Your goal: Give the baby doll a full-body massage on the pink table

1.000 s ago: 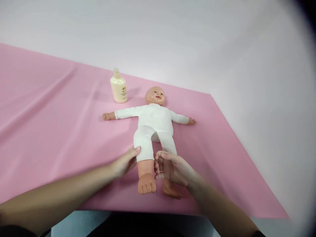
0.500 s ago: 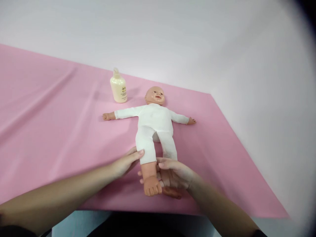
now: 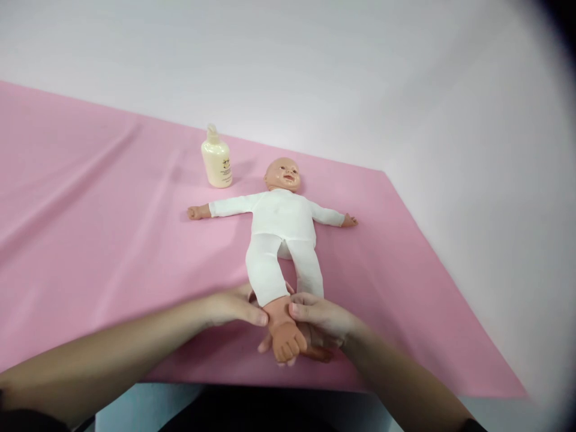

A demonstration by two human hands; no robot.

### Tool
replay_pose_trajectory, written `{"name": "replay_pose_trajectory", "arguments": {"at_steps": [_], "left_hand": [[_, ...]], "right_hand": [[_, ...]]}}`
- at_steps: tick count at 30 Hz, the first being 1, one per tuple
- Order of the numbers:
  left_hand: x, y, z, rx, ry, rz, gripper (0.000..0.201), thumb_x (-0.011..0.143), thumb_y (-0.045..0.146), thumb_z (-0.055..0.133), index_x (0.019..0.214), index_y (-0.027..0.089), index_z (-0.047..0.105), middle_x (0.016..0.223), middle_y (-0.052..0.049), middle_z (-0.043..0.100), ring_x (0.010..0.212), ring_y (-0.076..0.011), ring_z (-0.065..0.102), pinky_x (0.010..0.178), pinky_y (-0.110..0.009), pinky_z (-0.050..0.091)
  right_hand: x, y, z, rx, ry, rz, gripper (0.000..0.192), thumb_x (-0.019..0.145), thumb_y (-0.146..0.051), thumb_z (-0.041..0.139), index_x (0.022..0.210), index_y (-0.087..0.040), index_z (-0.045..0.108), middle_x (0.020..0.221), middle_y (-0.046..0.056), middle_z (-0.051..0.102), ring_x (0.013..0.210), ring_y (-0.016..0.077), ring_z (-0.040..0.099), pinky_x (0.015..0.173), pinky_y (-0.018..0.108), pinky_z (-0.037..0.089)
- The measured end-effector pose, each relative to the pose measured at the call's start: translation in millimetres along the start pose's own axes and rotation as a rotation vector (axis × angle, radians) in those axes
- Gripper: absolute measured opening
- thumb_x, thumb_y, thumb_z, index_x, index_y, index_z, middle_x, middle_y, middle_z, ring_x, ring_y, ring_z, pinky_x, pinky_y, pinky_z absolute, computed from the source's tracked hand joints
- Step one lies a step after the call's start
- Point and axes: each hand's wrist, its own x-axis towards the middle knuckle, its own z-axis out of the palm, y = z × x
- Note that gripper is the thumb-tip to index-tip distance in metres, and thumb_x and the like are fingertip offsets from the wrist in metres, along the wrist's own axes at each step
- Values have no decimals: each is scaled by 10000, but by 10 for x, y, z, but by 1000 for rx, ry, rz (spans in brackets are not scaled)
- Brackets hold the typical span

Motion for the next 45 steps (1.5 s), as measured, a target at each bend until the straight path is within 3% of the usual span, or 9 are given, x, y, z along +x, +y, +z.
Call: {"name": "replay_pose_trajectory", "arguments": {"at_steps": [5, 11, 18, 21, 24, 29, 32, 36, 45], "left_hand": [[6, -9, -24, -19, -97, -1, 809, 611, 383, 779, 1303, 172, 418, 1212, -116, 557, 1133, -262, 508, 971, -386, 364], [-10, -65, -20, -122, -145, 10, 797, 613, 431, 759, 1299, 191, 430, 1176, -113, 580, 1127, -287, 521, 950, -411, 377], [-28, -3, 27, -421, -115, 10, 473, 618, 330, 700, 1033, 150, 560, 1033, -99, 633, 1034, -281, 565, 934, -423, 372], [-45, -22, 37, -508, -140, -20, 399, 639, 227, 670, 1003, 161, 520, 961, -63, 626, 948, -239, 604, 896, -406, 399], [-47, -62, 52, -519, -187, -43, 418, 612, 149, 688, 976, 171, 483, 835, -7, 587, 842, -170, 603, 794, -319, 447], [-31, -61, 66, -512, -158, -61, 345, 622, 141, 692, 881, 176, 466, 645, 49, 460, 615, -77, 463, 579, -189, 405], [-33, -51, 38, -523, -135, -58, 242, 719, 287, 642, 852, 162, 483, 556, 55, 403, 501, -61, 364, 490, -172, 335], [-27, -71, -11, -482, -65, 30, 323, 806, 461, 537, 919, 159, 513, 557, 32, 455, 470, -75, 405, 463, -182, 331], [53, -35, -77, -477, 70, 95, 431, 847, 498, 478, 1081, 139, 511, 762, -23, 566, 640, -155, 603, 622, -296, 479]], "right_hand": [[12, 25, -45, -2, 33, 26, 432, 777, -526, 605, 783, -95, 573, 559, 33, 639, 483, 115, 627, 485, 215, 525], [28, 10, -11, -75, 142, -6, 339, 732, -401, 707, 802, -117, 535, 609, 29, 670, 454, 89, 614, 433, 163, 485], [-54, -195, 28, -112, 317, -406, 294, 772, -333, 655, 659, -188, 426, 428, -105, 463, 291, 15, 333, 287, 110, 241], [-65, -286, 2, -89, 457, -580, 272, 776, -300, 632, 645, -188, 420, 481, -92, 443, 349, 18, 341, 332, 127, 254], [-44, -324, -84, -126, 640, -690, 213, 769, -261, 624, 665, -182, 455, 615, -51, 510, 525, 45, 484, 491, 147, 397], [-12, -312, -234, -324, 876, -834, 151, 772, -245, 602, 897, -221, 521, 900, -22, 553, 835, 93, 559, 787, 228, 463], [-2, -302, -277, -512, 987, -801, 359, 766, -250, 596, 1100, -245, 466, 1148, 36, 518, 1081, 159, 517, 858, 277, 462], [31, -283, -319, -579, 1007, -640, 684, 702, -237, 658, 1286, -245, 302, 1379, 108, 371, 1239, 219, 431, 918, 330, 461], [59, -287, -361, -453, 1058, -547, 885, 582, -220, 755, 1295, -296, 237, 1307, 84, 437, 1191, 248, 484, 916, 408, 485]]}}
